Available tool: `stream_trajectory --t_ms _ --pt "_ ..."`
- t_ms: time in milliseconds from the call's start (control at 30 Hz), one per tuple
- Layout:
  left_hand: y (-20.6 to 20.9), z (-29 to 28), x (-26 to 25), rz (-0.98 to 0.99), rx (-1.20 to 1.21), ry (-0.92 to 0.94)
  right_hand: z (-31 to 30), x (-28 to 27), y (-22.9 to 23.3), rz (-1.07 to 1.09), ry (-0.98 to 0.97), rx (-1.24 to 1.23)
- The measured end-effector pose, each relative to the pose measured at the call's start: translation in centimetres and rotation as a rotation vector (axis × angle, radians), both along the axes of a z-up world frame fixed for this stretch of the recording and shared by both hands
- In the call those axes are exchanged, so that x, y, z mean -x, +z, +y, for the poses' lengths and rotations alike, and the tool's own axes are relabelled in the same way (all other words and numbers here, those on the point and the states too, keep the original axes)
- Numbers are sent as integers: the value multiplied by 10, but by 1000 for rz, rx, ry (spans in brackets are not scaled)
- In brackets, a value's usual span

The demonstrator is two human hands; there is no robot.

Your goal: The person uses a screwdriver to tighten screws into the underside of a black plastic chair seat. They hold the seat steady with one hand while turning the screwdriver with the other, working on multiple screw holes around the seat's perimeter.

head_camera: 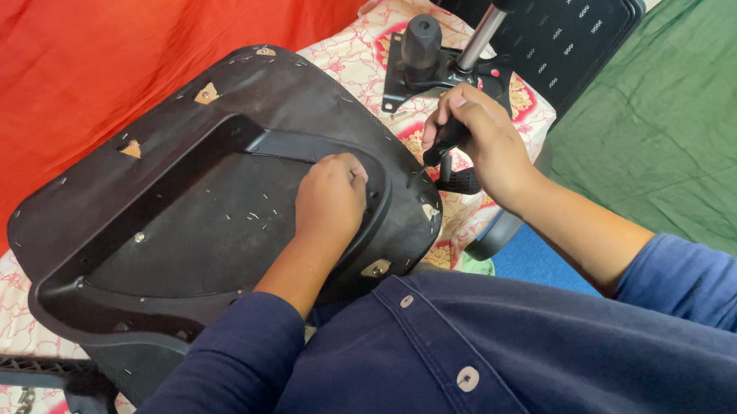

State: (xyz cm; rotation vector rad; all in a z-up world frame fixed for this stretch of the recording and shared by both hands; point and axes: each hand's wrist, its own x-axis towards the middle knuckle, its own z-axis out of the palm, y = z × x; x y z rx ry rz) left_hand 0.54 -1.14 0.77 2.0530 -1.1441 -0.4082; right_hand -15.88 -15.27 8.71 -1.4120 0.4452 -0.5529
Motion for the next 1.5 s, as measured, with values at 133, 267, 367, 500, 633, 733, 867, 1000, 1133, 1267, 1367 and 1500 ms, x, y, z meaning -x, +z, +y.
stream_trajectory --t_ms 133,267,367,500,633,733,867,1000,1133,1267,1367,1500 --pt "-7 3 -1 -42 62 -46 4 -3 0 9 9 16" --pt "-7 14 -12 -163 74 10 3 -6 -4 2 19 40" --pt "-2 30 -27 -294 19 88 -1 -6 -7 1 20 65" --pt "3 62 -43 -345 -22 200 -2 -4 -12 2 20 51" --pt "5 86 -48 -351 -39 263 -1 -6 -12 -18 41 43" --pt "6 94 -47 -299 -79 294 6 -7 -11 7 51 51" --pt "10 103 -41 -340 73 368 13 -9 -11 23 76 83" --pt "19 122 -35 -316 126 414 18 -7 -15 18 72 88" --pt "28 146 -17 -252 70 446 16 -1 -21 -41 41 90" --pt "39 160 6 -78 -176 311 11 5 -26 -85 66 86" --pt "40 154 20 -125 -250 226 4 5 -30 -119 74 49" --pt "38 139 30 -146 -199 155 -7 6 -31 -127 78 8"
